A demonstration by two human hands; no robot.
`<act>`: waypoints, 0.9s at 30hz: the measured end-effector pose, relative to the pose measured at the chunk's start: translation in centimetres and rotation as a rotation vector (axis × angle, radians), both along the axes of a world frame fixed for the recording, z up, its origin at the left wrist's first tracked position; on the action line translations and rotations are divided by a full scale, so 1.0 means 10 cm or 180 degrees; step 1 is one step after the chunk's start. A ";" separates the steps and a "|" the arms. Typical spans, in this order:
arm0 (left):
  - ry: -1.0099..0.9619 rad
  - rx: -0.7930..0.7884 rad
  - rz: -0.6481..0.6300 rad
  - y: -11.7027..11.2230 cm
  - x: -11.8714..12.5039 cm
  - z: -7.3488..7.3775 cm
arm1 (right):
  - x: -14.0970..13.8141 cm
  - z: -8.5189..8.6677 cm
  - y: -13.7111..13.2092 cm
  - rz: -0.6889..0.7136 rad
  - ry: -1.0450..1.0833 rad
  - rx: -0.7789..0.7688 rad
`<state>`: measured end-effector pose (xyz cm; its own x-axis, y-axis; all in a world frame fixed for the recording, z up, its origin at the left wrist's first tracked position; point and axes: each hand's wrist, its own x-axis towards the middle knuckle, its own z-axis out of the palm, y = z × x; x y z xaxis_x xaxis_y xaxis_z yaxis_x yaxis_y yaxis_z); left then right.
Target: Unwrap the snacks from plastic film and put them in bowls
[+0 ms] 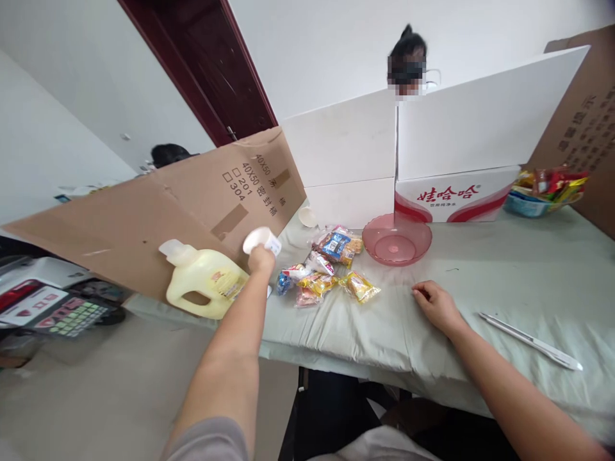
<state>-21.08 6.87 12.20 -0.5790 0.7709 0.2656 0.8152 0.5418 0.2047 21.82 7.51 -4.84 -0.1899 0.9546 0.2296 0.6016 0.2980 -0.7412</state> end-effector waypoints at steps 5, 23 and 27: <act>0.0370 0.0832 -0.0572 0.39 0.71 0.32 | -0.05 0.04 -0.02 0.0017 -0.0132 -0.0041; -0.0129 0.0078 -0.3874 0.71 3.39 -0.54 | 0.03 0.03 -0.03 0.0196 0.0043 0.0034; 0.0027 0.0042 -0.2674 0.90 2.47 -0.15 | 0.02 0.03 -0.04 0.0221 0.0050 0.0044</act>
